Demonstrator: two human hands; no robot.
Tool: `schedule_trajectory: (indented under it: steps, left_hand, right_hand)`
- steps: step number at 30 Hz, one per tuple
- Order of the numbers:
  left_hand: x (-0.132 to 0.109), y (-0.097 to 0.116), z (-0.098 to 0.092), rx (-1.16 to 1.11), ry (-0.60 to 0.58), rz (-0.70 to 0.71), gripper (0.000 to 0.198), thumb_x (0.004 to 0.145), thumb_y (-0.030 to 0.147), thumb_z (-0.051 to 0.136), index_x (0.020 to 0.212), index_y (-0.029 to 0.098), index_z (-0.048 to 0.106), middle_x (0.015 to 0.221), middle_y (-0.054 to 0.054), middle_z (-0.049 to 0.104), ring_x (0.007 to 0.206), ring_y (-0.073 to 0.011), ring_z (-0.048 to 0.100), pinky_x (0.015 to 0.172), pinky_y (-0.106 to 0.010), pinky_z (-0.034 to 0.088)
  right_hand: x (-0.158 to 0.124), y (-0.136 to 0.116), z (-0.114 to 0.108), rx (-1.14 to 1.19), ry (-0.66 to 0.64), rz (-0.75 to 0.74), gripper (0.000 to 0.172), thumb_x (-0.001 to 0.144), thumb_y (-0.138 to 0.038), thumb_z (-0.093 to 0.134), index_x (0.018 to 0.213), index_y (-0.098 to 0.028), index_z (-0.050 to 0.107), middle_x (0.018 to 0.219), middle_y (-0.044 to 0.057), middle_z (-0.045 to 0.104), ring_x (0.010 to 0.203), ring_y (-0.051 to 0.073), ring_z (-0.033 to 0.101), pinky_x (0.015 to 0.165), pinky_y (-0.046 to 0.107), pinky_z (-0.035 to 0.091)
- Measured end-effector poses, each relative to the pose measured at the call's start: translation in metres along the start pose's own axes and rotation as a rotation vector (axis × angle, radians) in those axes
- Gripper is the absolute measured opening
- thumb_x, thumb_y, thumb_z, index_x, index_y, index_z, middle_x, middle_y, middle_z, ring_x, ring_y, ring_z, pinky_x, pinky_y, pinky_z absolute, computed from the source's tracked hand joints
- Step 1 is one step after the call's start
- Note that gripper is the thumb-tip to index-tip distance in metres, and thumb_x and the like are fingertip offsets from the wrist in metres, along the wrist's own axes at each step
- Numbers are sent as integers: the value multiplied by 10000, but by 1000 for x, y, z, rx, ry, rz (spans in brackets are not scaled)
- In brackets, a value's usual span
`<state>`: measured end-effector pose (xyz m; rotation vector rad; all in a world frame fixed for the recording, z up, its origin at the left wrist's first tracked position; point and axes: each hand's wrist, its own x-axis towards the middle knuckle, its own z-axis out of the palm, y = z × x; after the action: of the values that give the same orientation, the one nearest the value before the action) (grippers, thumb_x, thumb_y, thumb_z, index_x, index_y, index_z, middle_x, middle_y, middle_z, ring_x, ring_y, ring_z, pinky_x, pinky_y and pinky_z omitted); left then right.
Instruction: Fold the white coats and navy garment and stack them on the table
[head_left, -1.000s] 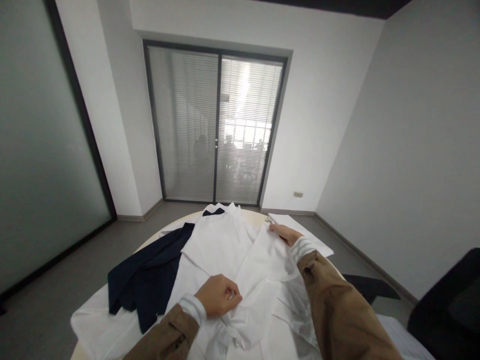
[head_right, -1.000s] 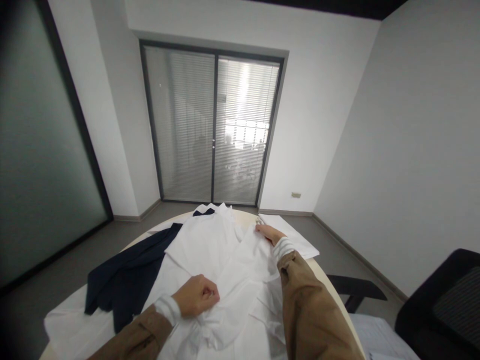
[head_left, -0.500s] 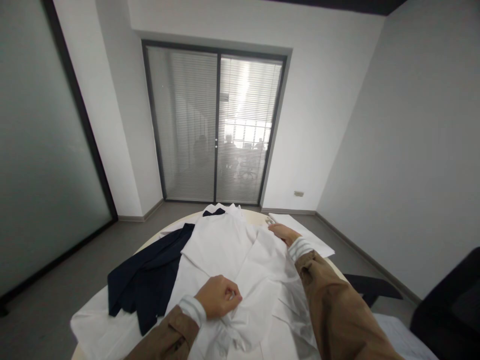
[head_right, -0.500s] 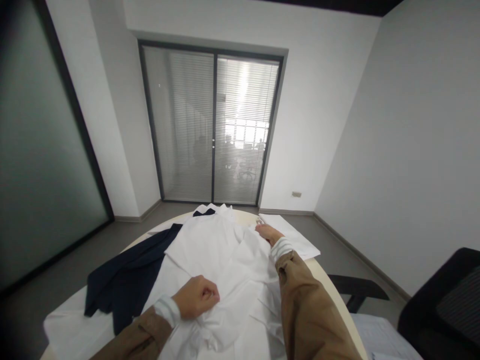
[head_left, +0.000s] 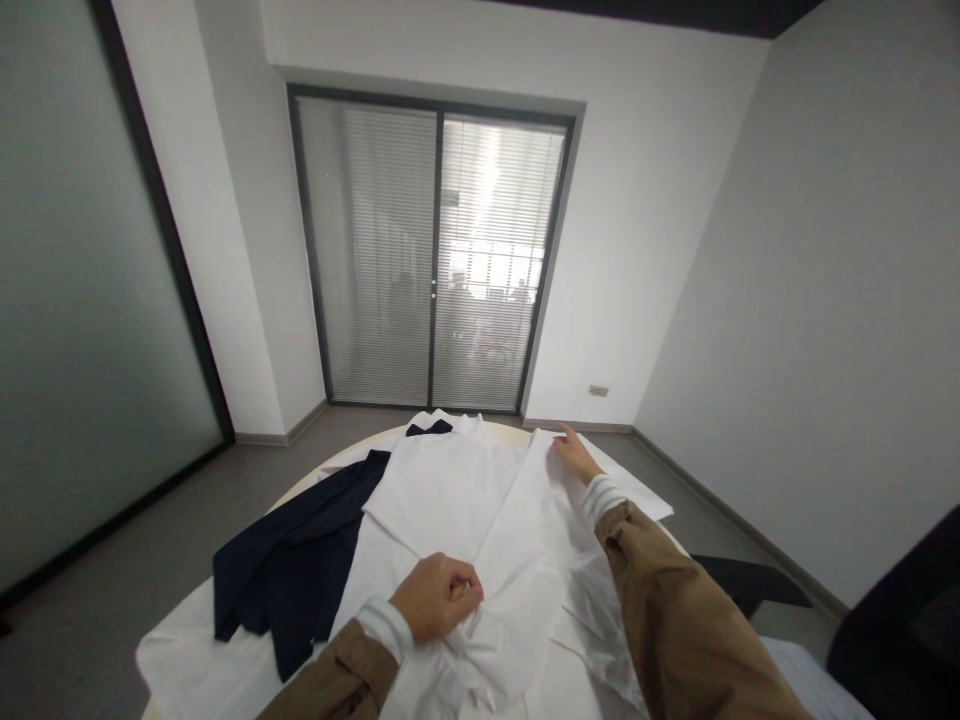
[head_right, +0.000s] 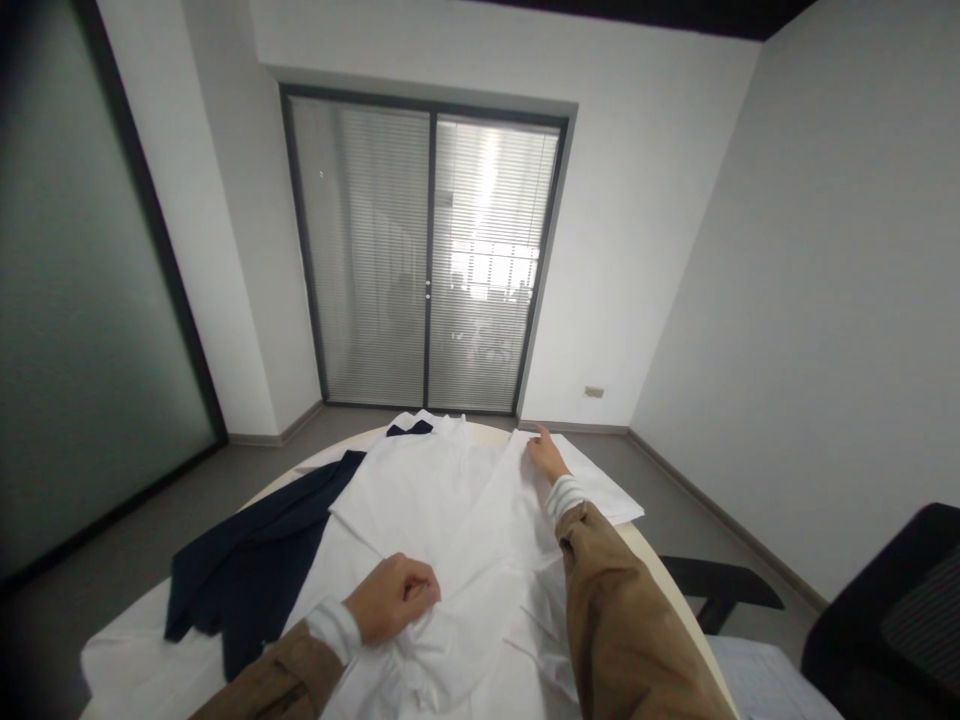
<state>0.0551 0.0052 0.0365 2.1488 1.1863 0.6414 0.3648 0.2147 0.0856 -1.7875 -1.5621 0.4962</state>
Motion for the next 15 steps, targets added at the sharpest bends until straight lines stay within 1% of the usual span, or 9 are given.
schedule_trajectory:
  steps: [1, 2, 4, 6, 7, 9, 12, 13, 15]
  left_hand:
    - [0, -1, 0, 0, 0, -2, 256, 823, 307, 549, 760, 163, 752, 497, 47, 486, 498, -100, 420, 513, -213, 291]
    - [0, -1, 1, 0, 0, -2, 255, 824, 307, 550, 760, 163, 751, 499, 48, 485, 499, -98, 421, 512, -211, 288]
    - [0, -2, 1, 1, 4, 7, 254, 828, 306, 550, 763, 166, 751, 499, 52, 478, 498, -96, 421, 513, -210, 288]
    - [0, -2, 1, 2, 6, 13, 251, 830, 306, 551, 768, 170, 752, 494, 55, 471, 494, -95, 421, 514, -210, 290]
    - [0, -2, 2, 2, 5, 13, 249, 830, 307, 552, 771, 171, 752, 493, 55, 470, 493, -96, 424, 515, -210, 292]
    - [0, -2, 2, 0, 4, 8, 248, 828, 310, 554, 775, 172, 753, 495, 53, 477, 495, -98, 432, 519, -211, 298]
    - [0, -3, 3, -7, 7, -2, 256, 830, 316, 550, 772, 171, 753, 500, 49, 490, 500, -102, 442, 520, -211, 302]
    - [0, -3, 3, -7, 9, -4, 258, 829, 317, 549, 769, 171, 752, 500, 48, 492, 499, -102, 442, 518, -211, 301]
    - [0, -3, 3, -8, 14, -8, 258, 827, 317, 548, 763, 170, 751, 501, 47, 495, 497, -102, 439, 514, -211, 297]
  right_hand:
    - [0, 3, 0, -40, -14, 26, 510, 864, -200, 464, 1357, -89, 530, 1217, 171, 663, 1106, 231, 627, 942, 315, 454]
    - [0, 5, 0, -75, -32, 53, 479, 856, -220, 494, 1302, -65, 574, 1181, 192, 674, 1105, 256, 628, 940, 329, 455]
    - [1, 8, -2, -132, -85, 96, 382, 821, -265, 578, 1114, -43, 682, 1074, 212, 704, 1071, 300, 641, 914, 349, 466]
    - [1, 8, -4, -154, -154, 117, 310, 771, -290, 659, 961, -54, 724, 965, 193, 728, 984, 307, 668, 850, 346, 490]
    - [1, 7, -6, -149, -188, 116, 297, 750, -294, 691, 933, -63, 727, 933, 175, 734, 936, 293, 679, 812, 333, 501]
    - [0, 3, -10, -114, -235, 92, 328, 733, -301, 731, 981, -87, 717, 945, 137, 743, 874, 245, 687, 750, 287, 512]
    - [2, -1, -17, -52, -238, 49, 487, 732, -316, 764, 1166, -127, 647, 1061, 106, 731, 850, 181, 686, 703, 226, 511]
    - [3, -2, -20, -41, -228, 47, 532, 735, -331, 768, 1207, -133, 622, 1077, 106, 726, 845, 174, 686, 697, 222, 512]
    - [6, -4, -24, -40, -210, 62, 541, 765, -409, 745, 1201, -113, 622, 1045, 122, 730, 840, 191, 689, 703, 247, 521]
